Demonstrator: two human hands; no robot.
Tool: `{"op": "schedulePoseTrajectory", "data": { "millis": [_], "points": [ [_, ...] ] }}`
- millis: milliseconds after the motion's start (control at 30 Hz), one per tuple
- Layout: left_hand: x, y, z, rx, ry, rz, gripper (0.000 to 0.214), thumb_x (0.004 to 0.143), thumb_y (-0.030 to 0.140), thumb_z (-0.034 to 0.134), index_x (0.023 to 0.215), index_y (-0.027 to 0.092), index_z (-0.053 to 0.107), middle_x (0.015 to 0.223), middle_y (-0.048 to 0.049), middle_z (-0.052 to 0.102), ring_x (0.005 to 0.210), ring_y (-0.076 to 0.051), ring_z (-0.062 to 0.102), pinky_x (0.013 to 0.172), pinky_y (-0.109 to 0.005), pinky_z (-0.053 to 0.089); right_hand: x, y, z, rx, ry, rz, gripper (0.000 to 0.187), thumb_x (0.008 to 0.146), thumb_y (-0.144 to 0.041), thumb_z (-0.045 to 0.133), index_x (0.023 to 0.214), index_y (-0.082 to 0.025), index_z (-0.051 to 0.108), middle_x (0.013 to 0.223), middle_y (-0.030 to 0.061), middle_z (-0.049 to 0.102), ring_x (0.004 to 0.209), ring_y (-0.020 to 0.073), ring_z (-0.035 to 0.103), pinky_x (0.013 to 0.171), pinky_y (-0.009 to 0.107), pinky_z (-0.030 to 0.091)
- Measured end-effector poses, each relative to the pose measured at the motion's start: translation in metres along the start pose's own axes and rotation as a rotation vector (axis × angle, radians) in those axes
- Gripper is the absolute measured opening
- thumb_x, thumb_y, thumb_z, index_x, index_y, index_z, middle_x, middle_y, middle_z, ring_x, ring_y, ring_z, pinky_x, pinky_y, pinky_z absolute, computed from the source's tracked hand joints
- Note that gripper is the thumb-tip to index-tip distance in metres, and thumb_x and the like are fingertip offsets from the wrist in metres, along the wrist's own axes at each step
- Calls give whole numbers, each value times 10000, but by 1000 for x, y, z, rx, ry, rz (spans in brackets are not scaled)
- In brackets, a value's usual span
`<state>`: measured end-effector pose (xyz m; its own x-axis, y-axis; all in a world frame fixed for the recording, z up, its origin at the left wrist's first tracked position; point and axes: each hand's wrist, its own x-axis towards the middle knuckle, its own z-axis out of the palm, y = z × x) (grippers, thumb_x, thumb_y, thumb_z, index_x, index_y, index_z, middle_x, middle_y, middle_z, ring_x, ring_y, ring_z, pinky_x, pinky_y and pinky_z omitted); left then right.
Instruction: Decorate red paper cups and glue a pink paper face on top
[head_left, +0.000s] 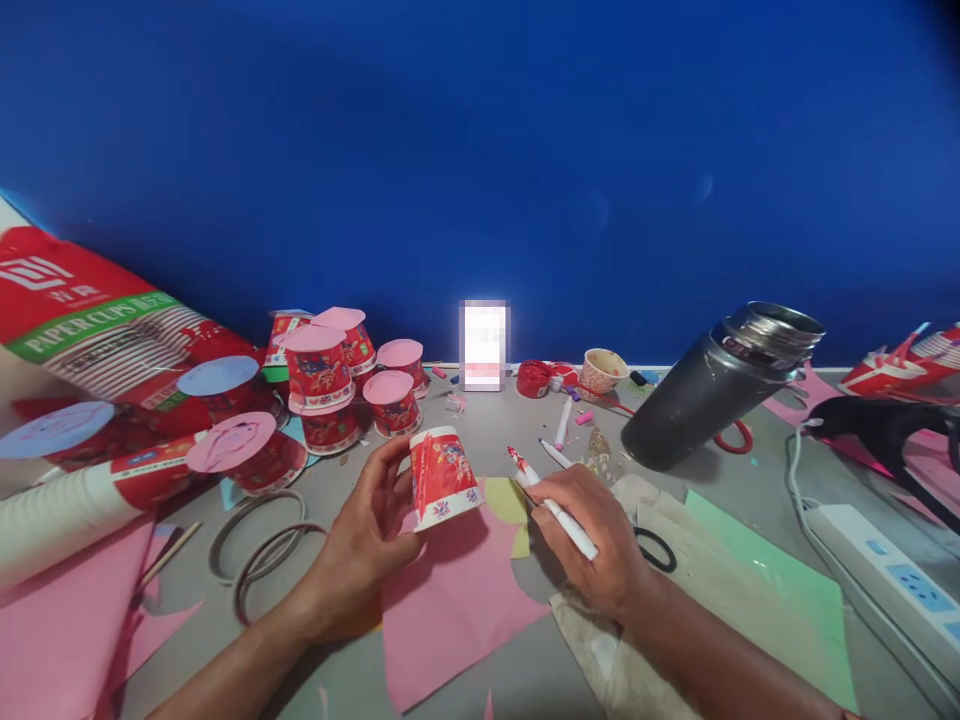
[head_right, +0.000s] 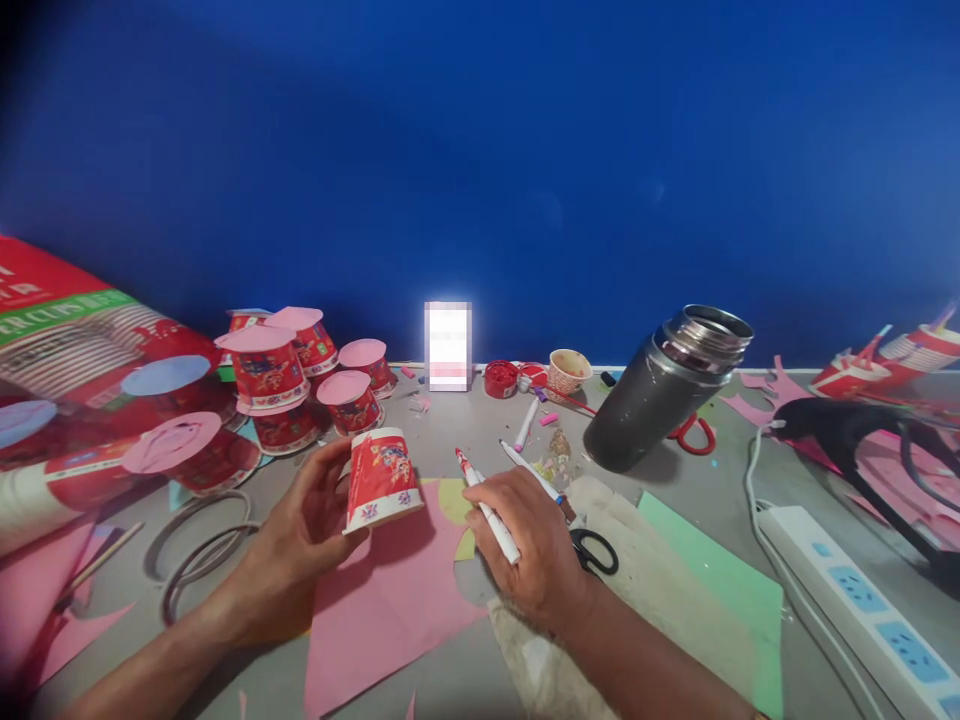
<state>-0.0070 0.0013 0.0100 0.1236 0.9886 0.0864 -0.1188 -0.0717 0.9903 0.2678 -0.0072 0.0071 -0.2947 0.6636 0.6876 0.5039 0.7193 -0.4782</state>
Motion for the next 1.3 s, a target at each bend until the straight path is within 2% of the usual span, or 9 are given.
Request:
{"op": "schedulePoseTrajectory", "data": {
  "millis": [133, 233, 433, 533, 667, 800, 867, 1033, 1300],
  "points": [
    [-2, -3, -1, 206, -38, 91, 851, 691, 82, 790, 1451, 321, 493, 1598, -116, 516, 1530, -352, 474, 1277, -538, 394, 4, -1, -3, -9, 38, -42, 78, 1019, -168, 594, 1014, -234, 635, 827, 27, 689, 757, 201, 626, 731, 340, 487],
    [-3, -5, -2, 259, -44, 139, 849, 689, 91, 760, 1458, 317, 482, 1591, -115, 511, 1535, -349, 463, 1274, -546, 396, 6, -1, -2, -16, 51, -58, 100, 1020, -174, 599, 950, -236, 634, 787, 19, 683, 735, 193, 619, 739, 337, 488],
    [1, -5, 0, 273, 20, 137, 784, 702, 196, 826, 1394, 300, 472, 1490, -122, 567, 1426, -347, 562, 1182, -562, 489, 5, 6, 0, 2, 88, 25, 138, 1028, -202, 609, 1128, -226, 700, 958, 71, 782, 850, 212, 706, 783, 340, 531],
    [1, -4, 1, 296, 40, 138, 786, 698, 244, 864, 1381, 287, 476, 1496, -132, 547, 1396, -358, 581, 1142, -562, 524, 6, 6, -3, 60, 112, 112, 148, 1024, -215, 612, 1118, -229, 726, 983, 71, 790, 866, 208, 722, 780, 330, 535],
    [0, -6, 1, 319, 6, 148, 796, 708, 193, 834, 1414, 293, 480, 1533, -128, 513, 1425, -360, 565, 1159, -552, 519, 7, 3, -9, 175, 136, 328, 164, 988, -299, 654, 865, -222, 730, 741, 18, 715, 668, 165, 638, 646, 294, 477],
    [-2, -6, -1, 325, -42, 153, 861, 755, 175, 764, 1528, 305, 407, 1618, -137, 436, 1517, -364, 469, 1236, -570, 442, 9, 5, -7, 532, 201, 672, 291, 913, -473, 736, 795, -209, 708, 569, -19, 599, 520, 128, 521, 510, 254, 387],
    [-3, -5, -2, 367, -47, 166, 886, 757, 161, 746, 1555, 312, 394, 1640, -135, 398, 1535, -366, 439, 1247, -566, 430, 10, 5, -4, 707, 226, 783, 364, 829, -550, 809, 803, -201, 707, 550, -24, 585, 497, 118, 497, 474, 236, 351],
    [-4, -5, -1, 473, -65, 246, 859, 737, 83, 701, 1516, 330, 438, 1578, -113, 429, 1476, -339, 489, 1226, -548, 463, 13, 0, -5, 863, 211, 889, 473, 697, -593, 920, 751, -187, 683, 559, -16, 593, 495, 101, 479, 470, 221, 320],
    [-5, -7, 2, 593, -87, 360, 839, 811, 60, 674, 1543, 366, 401, 1578, -110, 410, 1523, -338, 419, 1224, -562, 472, 15, 3, -6, 1148, 119, 927, 492, 759, -490, 897, 601, -202, 531, 468, -59, 442, 481, 91, 342, 475, 232, 284]
  ]
}}
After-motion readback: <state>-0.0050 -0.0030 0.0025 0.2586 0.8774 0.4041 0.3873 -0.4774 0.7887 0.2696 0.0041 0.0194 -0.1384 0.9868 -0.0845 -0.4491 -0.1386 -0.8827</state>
